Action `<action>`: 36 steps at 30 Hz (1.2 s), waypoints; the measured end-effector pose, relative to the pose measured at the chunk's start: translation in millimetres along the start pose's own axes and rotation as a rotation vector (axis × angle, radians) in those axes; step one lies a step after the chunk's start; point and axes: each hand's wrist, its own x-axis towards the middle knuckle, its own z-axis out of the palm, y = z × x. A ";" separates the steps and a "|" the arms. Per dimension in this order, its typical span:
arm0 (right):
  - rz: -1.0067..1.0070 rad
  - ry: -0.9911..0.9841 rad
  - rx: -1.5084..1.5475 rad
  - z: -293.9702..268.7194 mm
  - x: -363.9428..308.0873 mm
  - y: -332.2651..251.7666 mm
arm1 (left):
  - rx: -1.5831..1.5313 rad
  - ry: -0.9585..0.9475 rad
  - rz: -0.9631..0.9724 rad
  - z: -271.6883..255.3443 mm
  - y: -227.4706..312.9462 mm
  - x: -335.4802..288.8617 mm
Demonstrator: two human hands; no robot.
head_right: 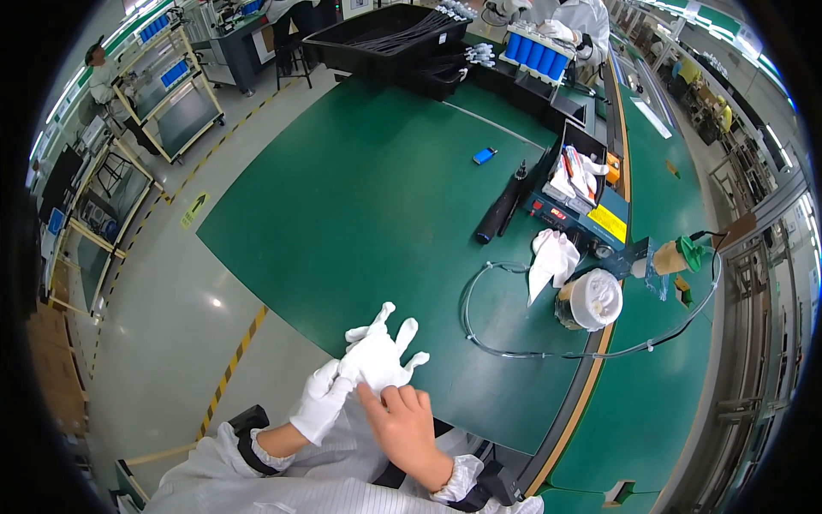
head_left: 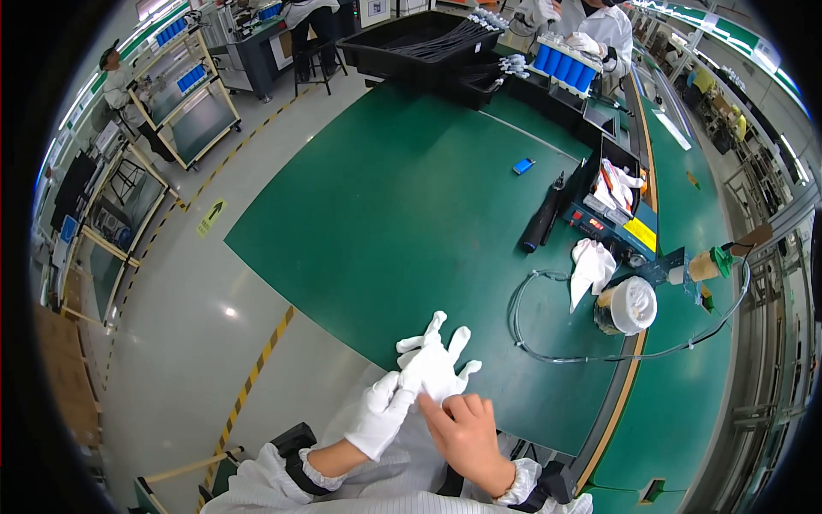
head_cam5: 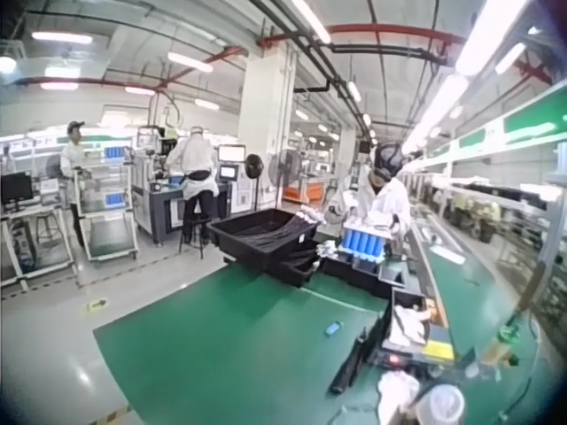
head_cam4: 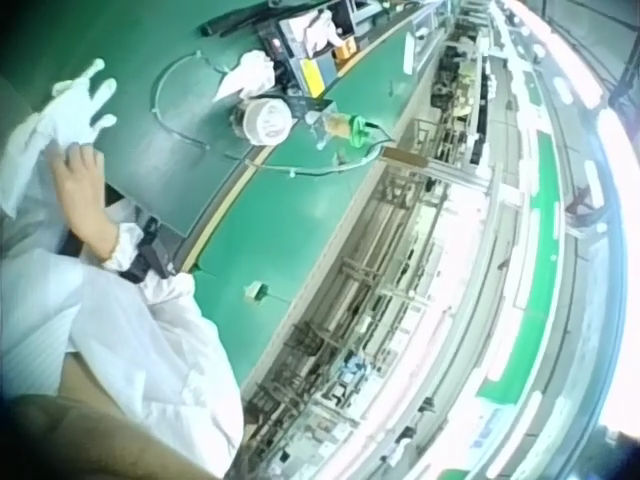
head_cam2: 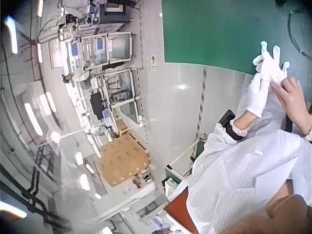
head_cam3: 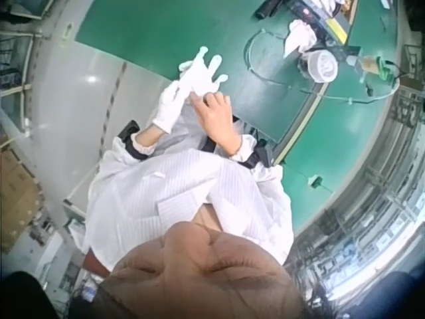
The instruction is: The recorder puts on white protective gloves and prepares to assemble electronic battery components at a workbench in a factory setting.
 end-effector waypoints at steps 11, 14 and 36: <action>0.387 0.039 0.523 -31.8 40.5 8.1 | 0.332 0.080 0.893 11.5 32.3 30.1; 0.754 -0.256 1.434 -16.5 26.2 13.5 | 0.442 -0.081 0.436 9.9 0.3 18.6; 0.508 0.086 0.073 26.2 2.6 22.6 | 0.259 -0.278 0.183 31.4 0.3 55.3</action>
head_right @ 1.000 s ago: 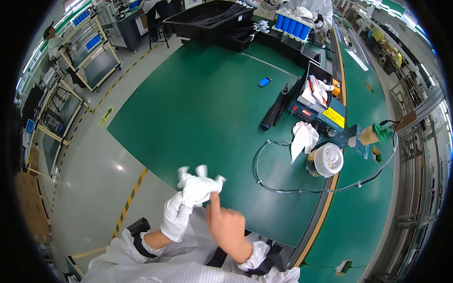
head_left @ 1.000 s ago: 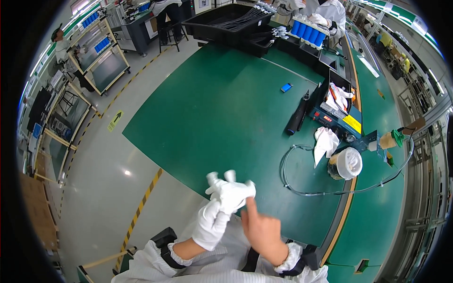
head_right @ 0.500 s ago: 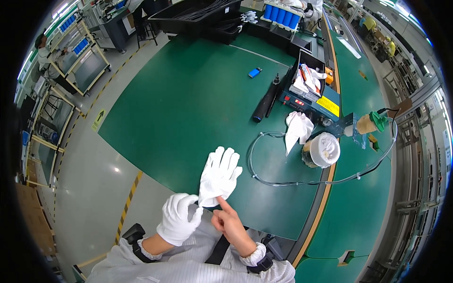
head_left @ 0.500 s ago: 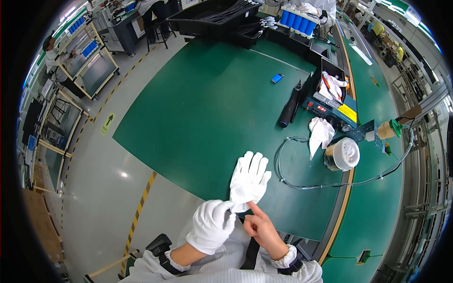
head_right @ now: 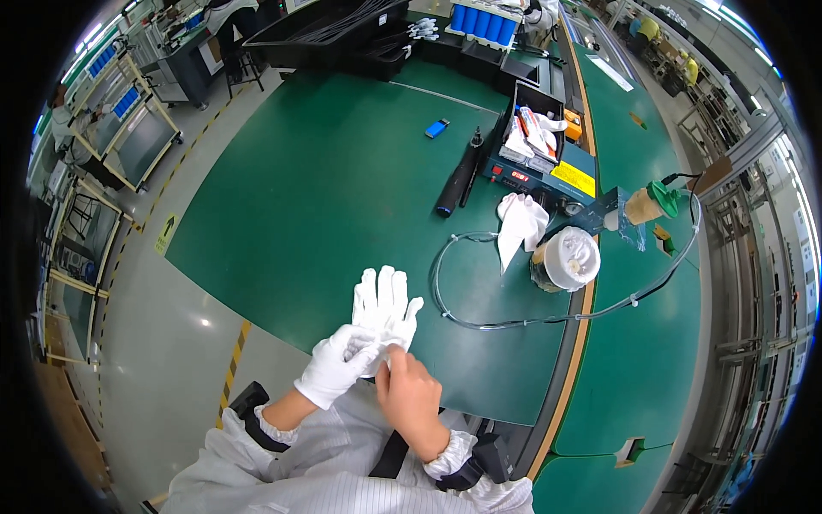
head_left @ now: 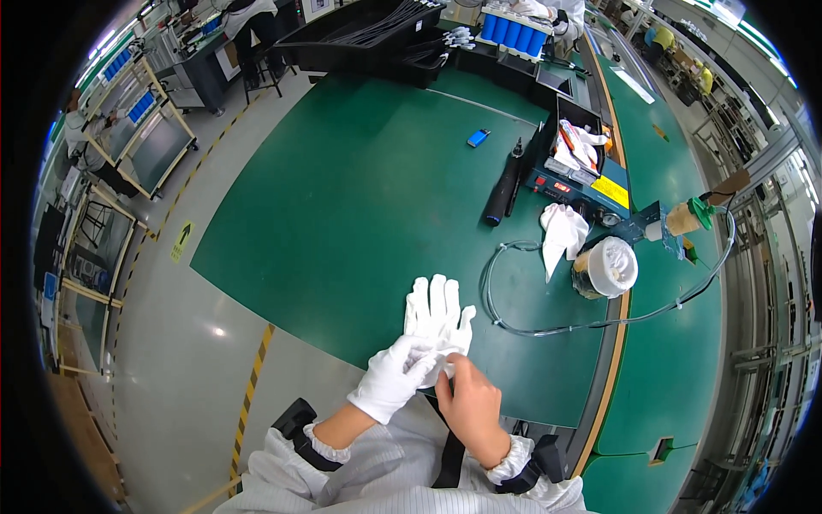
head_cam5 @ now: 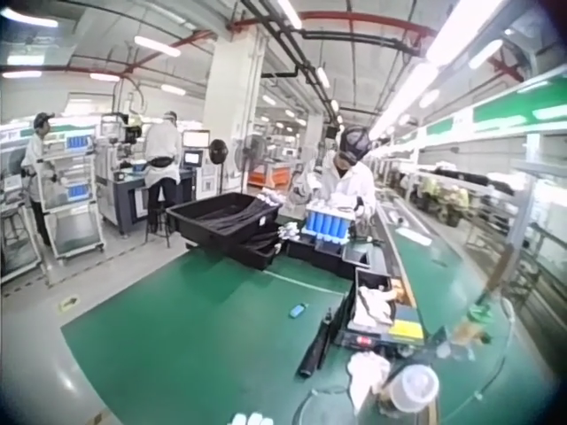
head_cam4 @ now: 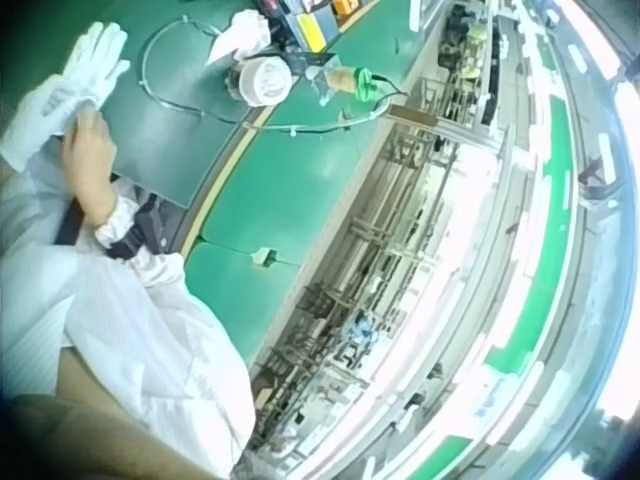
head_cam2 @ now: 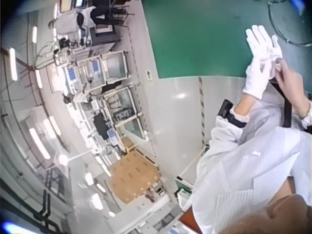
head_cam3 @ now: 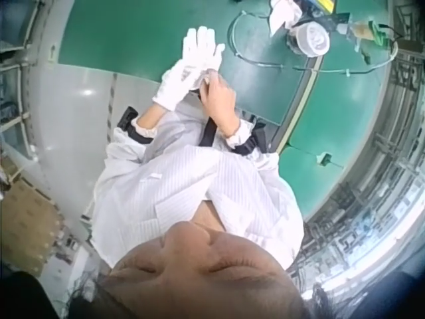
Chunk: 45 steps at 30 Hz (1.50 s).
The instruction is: The recorder puts on white protective gloves and prepares to assemble electronic battery components at a workbench in a factory setting.
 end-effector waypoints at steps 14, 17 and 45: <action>0.084 0.118 0.544 -21.5 11.2 18.7 | 0.388 0.106 0.501 -0.3 21.7 -5.8; -0.173 0.267 0.197 -34.5 20.7 9.3 | 0.450 0.143 0.454 2.7 18.2 -3.8; -0.022 -0.514 1.458 -56.5 90.9 8.3 | 0.351 -0.086 0.946 5.0 72.6 -10.0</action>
